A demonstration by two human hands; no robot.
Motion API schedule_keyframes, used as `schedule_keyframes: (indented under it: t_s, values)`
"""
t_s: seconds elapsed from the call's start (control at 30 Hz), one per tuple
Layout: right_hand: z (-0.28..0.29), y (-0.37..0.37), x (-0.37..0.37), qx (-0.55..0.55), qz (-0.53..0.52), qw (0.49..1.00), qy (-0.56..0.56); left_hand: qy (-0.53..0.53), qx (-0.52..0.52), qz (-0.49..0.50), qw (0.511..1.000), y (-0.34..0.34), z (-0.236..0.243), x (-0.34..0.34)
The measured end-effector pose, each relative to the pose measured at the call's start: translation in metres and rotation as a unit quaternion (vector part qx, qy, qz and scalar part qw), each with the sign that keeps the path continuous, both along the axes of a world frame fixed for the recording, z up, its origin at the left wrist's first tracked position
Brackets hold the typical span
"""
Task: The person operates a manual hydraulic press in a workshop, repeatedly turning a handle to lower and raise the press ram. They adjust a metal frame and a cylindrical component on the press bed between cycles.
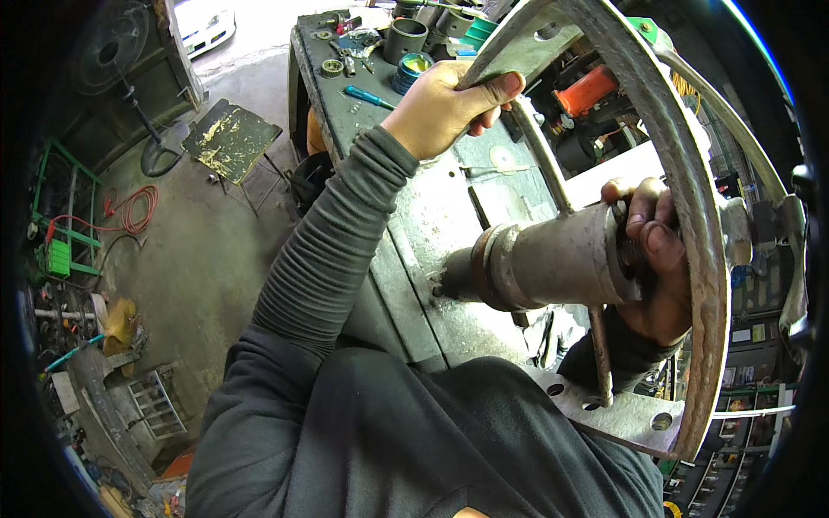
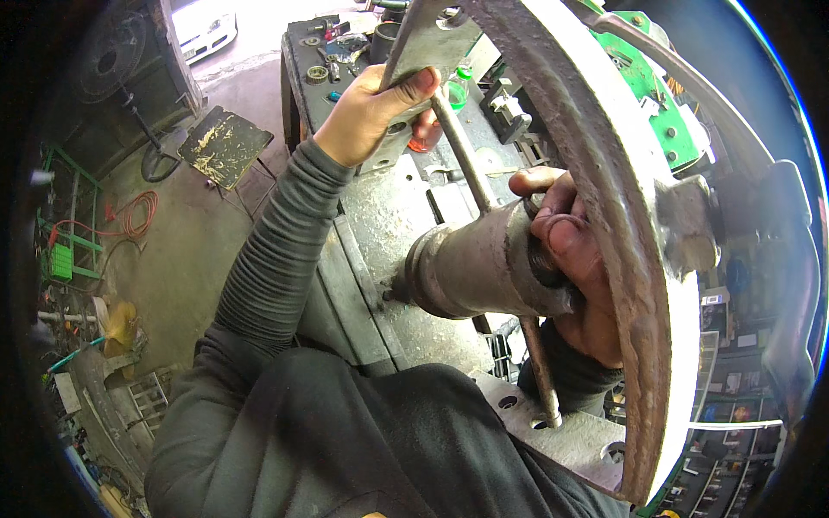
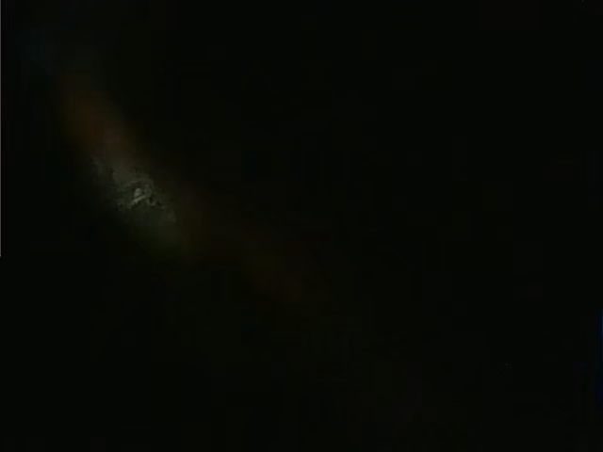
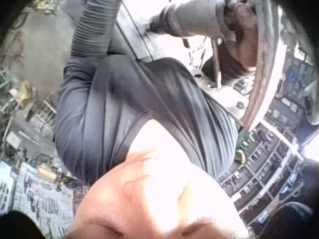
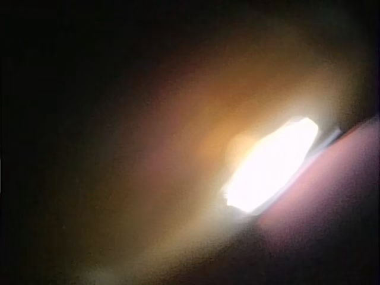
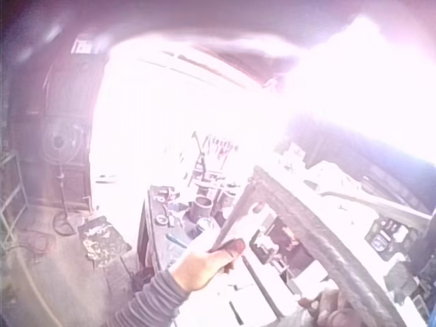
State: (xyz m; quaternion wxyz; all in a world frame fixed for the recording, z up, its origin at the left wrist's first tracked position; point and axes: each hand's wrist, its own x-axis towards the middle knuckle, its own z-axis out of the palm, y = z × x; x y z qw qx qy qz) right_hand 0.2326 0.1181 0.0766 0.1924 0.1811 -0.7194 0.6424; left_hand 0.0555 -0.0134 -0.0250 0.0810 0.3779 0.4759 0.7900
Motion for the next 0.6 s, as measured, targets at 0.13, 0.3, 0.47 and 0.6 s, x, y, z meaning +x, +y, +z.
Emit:
schedule_keyframes:
  t_s: [0.13, 0.3, 0.47, 0.6]
  values:
    - [-0.004, 0.005, -0.001, -0.024, -0.009, 1.000, -0.009, 0.039, 0.003, 0.002, 0.999, -0.004, -0.004, -0.001]
    - [0.001, 0.025, 0.012, -0.009, -0.002, 0.996, -0.091, 0.093, -0.088, 0.127, 0.984, -0.061, -0.052, -0.004]
    - [0.008, 0.022, 0.014, -0.020, 0.010, 0.991, -0.133, -0.123, -0.308, 0.433, 0.838, -0.164, -0.264, 0.005]
    - [0.009, 0.020, 0.011, -0.026, -0.004, 0.991, -0.135, -0.454, -0.512, 0.318, 0.657, -0.177, -0.439, 0.083]
